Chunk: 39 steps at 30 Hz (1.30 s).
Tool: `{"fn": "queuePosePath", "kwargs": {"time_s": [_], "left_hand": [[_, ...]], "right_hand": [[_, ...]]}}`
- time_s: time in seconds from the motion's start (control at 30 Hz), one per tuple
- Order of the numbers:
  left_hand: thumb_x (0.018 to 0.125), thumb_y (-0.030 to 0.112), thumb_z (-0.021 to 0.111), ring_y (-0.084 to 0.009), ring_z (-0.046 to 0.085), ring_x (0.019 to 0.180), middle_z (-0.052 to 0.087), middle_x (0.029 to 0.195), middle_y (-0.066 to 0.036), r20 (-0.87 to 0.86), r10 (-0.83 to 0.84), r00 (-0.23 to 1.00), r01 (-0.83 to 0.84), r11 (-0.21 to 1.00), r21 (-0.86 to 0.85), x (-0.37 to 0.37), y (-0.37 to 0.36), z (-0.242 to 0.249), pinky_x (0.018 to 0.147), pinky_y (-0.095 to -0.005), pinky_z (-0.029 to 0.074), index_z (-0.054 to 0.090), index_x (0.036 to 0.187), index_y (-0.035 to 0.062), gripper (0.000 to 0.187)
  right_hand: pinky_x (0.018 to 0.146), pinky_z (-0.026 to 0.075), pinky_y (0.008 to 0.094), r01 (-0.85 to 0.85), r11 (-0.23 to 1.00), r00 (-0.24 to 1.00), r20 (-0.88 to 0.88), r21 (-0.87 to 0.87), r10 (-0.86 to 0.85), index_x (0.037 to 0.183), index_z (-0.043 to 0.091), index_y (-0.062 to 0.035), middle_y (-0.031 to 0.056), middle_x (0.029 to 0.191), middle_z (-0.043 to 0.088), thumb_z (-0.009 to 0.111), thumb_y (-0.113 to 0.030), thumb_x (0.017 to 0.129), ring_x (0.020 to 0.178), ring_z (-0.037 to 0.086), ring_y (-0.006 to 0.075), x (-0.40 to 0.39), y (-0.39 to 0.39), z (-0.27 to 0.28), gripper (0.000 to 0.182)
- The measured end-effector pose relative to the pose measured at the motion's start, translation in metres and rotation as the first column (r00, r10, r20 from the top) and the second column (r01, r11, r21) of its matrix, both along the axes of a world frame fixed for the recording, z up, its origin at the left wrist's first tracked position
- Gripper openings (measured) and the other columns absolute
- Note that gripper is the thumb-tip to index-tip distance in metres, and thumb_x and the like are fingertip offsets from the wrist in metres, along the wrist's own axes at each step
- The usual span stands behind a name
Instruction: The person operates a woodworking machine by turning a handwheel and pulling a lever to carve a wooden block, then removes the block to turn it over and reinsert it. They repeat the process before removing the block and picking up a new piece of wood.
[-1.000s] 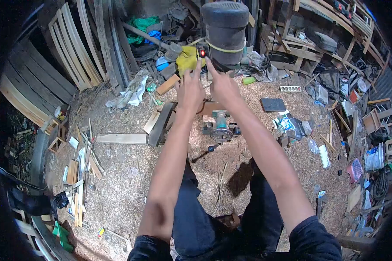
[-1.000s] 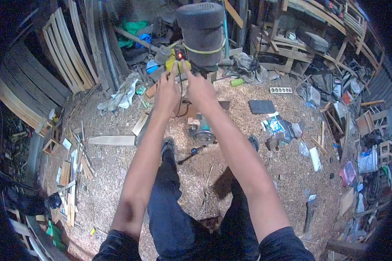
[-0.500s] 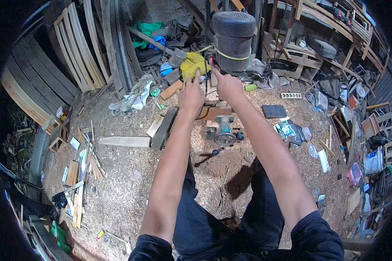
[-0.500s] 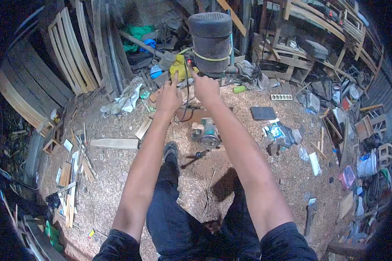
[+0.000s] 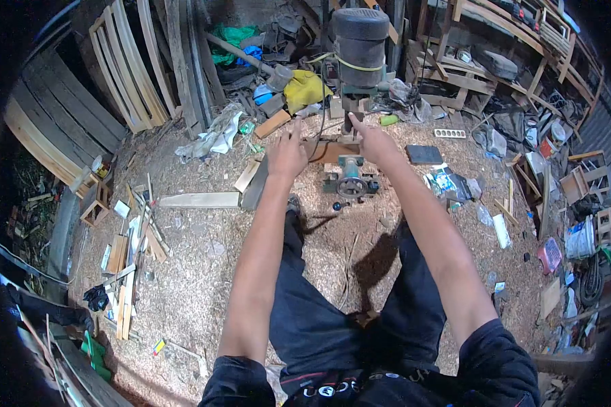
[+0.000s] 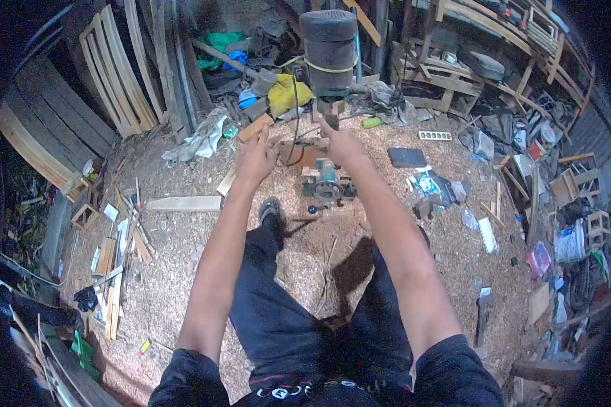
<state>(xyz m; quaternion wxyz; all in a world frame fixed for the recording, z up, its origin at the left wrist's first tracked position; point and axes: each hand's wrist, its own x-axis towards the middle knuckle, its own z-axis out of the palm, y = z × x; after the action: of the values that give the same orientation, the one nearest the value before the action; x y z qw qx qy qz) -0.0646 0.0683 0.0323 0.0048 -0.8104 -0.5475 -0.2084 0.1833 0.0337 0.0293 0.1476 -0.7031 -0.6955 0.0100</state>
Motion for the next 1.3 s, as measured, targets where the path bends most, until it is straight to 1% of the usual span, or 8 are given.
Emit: {"fn": "queuePosePath", "kwargs": {"time_s": [0.2, 0.33, 0.47, 0.57, 0.7, 0.83, 0.97, 1.3], "left_hand": [[0.084, 0.025, 0.060, -0.0354, 0.058, 0.116, 0.061, 0.122, -0.019, -0.039, 0.063, 0.997, -0.064, 0.998, -0.020, -0.031, -0.041, 0.001, 0.098, -0.0557, 0.043, 0.034, 0.150, 0.0172, 0.071], [0.085, 0.023, 0.056, -0.0373, 0.058, 0.116, 0.061, 0.124, -0.021, -0.008, -0.087, 0.996, 0.081, 0.957, -0.279, -0.049, -0.046, -0.019, 0.099, -0.0489, 0.045, 0.047, 0.141, 0.0135, 0.058], [0.085, 0.037, 0.059, -0.0382, 0.055, 0.122, 0.059, 0.130, -0.021, 0.007, -0.150, 0.989, 0.128, 0.822, -0.555, -0.050, -0.074, -0.055, 0.104, -0.0420, 0.043, 0.059, 0.131, 0.0121, 0.053], [0.089, 0.039, 0.060, -0.0351, 0.062, 0.111, 0.065, 0.120, -0.022, -0.049, -0.257, 0.965, 0.182, 0.795, -0.578, -0.048, -0.078, -0.092, 0.097, -0.0412, 0.047, 0.059, 0.130, 0.0047, 0.054], [0.090, 0.039, 0.059, -0.0359, 0.062, 0.111, 0.064, 0.120, -0.021, 0.029, -0.228, 0.973, 0.204, 0.800, -0.564, -0.028, -0.077, -0.102, 0.097, -0.0412, 0.047, 0.059, 0.129, 0.0049, 0.052], [0.089, 0.035, 0.062, -0.0380, 0.053, 0.123, 0.056, 0.131, -0.024, 0.207, -0.145, 0.968, 0.222, 0.877, -0.426, -0.014, -0.074, -0.146, 0.105, -0.0414, 0.041, 0.054, 0.133, 0.0035, 0.054], [0.092, 0.033, 0.059, -0.0407, 0.048, 0.127, 0.052, 0.134, -0.029, 0.216, -0.011, 0.976, 0.103, 0.901, -0.422, 0.001, -0.074, -0.191, 0.109, -0.0422, 0.037, 0.048, 0.136, -0.0038, 0.059], [0.094, 0.033, 0.055, -0.0404, 0.056, 0.119, 0.054, 0.131, -0.029, 0.306, 0.051, 0.951, 0.182, 0.707, -0.683, 0.050, -0.042, -0.225, 0.102, -0.0429, 0.044, 0.045, 0.137, -0.0048, 0.058]], "right_hand": [[0.080, 0.054, 0.0475, 0.041, 0.997, 0.999, 0.035, -0.065, -0.039, 0.154, 0.021, -0.0309, 0.0205, 0.100, 0.069, 0.059, -0.012, 0.085, 0.089, 0.068, 0.0378, 0.010, -0.052, 0.034, 0.081], [0.080, 0.053, 0.0504, -0.115, 0.938, 0.966, -0.185, 0.327, 0.183, 0.145, 0.042, -0.0201, 0.0225, 0.095, 0.069, 0.057, -0.016, 0.087, 0.089, 0.067, 0.0402, 0.034, -0.052, -0.035, 0.060], [0.090, 0.050, 0.0483, -0.002, 0.995, 0.966, -0.256, -0.100, -0.024, 0.123, 0.059, -0.0012, 0.0246, 0.107, 0.067, 0.063, -0.025, 0.085, 0.102, 0.063, 0.0413, 0.053, -0.077, -0.147, 0.044], [0.090, 0.050, 0.0469, -0.054, 0.877, 0.999, -0.031, -0.477, 0.045, 0.114, 0.064, -0.0007, 0.0254, 0.108, 0.066, 0.065, -0.028, 0.085, 0.105, 0.062, 0.0404, 0.050, -0.089, -0.176, 0.040], [0.096, 0.048, 0.0462, -0.129, 0.950, 0.932, -0.363, -0.286, 0.018, 0.132, 0.051, 0.0000, 0.0290, 0.117, 0.062, 0.066, -0.028, 0.086, 0.109, 0.060, 0.0421, 0.032, -0.092, -0.133, 0.056], [0.102, 0.043, 0.0499, -0.011, 0.991, 0.909, -0.414, -0.131, -0.044, 0.151, 0.023, -0.0100, 0.0389, 0.133, 0.043, 0.067, -0.026, 0.086, 0.121, 0.049, 0.0513, 0.007, -0.094, -0.122, 0.079], [0.101, 0.044, 0.0512, 0.050, 0.990, 0.888, -0.448, -0.133, -0.105, 0.152, 0.012, -0.0019, 0.0407, 0.130, 0.044, 0.067, -0.025, 0.085, 0.119, 0.049, 0.0523, -0.005, -0.077, -0.156, 0.089], [0.098, 0.045, 0.0521, 0.045, 0.991, 0.853, -0.512, -0.127, -0.104, 0.151, 0.013, -0.0013, 0.0399, 0.127, 0.046, 0.066, -0.023, 0.085, 0.115, 0.051, 0.0531, 0.011, -0.043, -0.238, 0.088]]}}
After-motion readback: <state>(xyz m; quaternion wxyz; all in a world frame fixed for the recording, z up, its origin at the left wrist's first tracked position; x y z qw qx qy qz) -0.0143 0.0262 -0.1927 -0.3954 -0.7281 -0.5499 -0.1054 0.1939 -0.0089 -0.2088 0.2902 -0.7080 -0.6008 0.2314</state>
